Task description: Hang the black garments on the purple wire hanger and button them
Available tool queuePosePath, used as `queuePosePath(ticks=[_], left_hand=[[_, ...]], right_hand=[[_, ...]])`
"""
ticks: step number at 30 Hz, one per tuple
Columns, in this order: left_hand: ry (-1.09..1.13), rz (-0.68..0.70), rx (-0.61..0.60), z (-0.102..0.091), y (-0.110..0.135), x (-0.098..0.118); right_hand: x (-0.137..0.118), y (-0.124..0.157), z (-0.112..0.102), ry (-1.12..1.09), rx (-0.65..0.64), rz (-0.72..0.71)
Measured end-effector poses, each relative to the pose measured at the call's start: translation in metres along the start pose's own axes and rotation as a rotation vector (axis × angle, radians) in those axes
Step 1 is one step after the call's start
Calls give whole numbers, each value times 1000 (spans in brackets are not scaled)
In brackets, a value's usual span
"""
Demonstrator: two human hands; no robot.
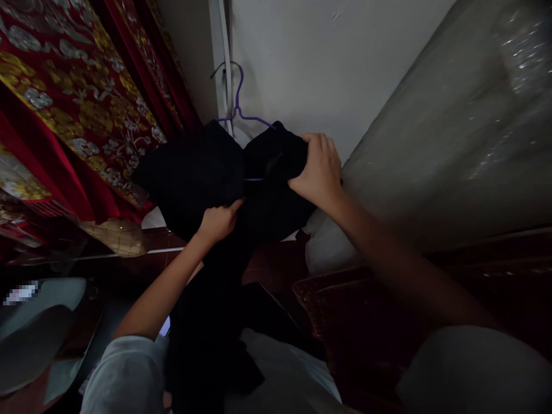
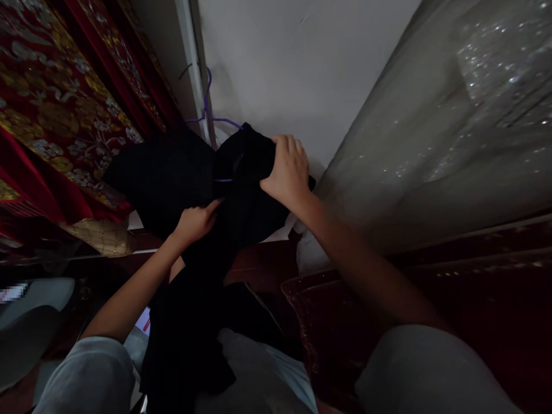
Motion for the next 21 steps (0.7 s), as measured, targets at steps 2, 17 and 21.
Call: queuePosePath(ticks=[2,17,21], left_hand=[[51,-41,-29,10,-3,-3],[1566,-117,626,65,66,18],[1646,-30,602,66,78,37]], right_hand=[[8,-6,0,-6,-3,-6],[-72,142,80,-930,-44,261],[-82,185,117,-1169,-125,495]])
Point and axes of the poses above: each hand's wrist, its own y-axis away from the middle knuckle, its own z-axis out of the palm, x = y × z, the point moved 8 cm from there along -y, towards the middle knuckle, and after that the axes turned 8 degrees about -x, right-handed, at the moved point
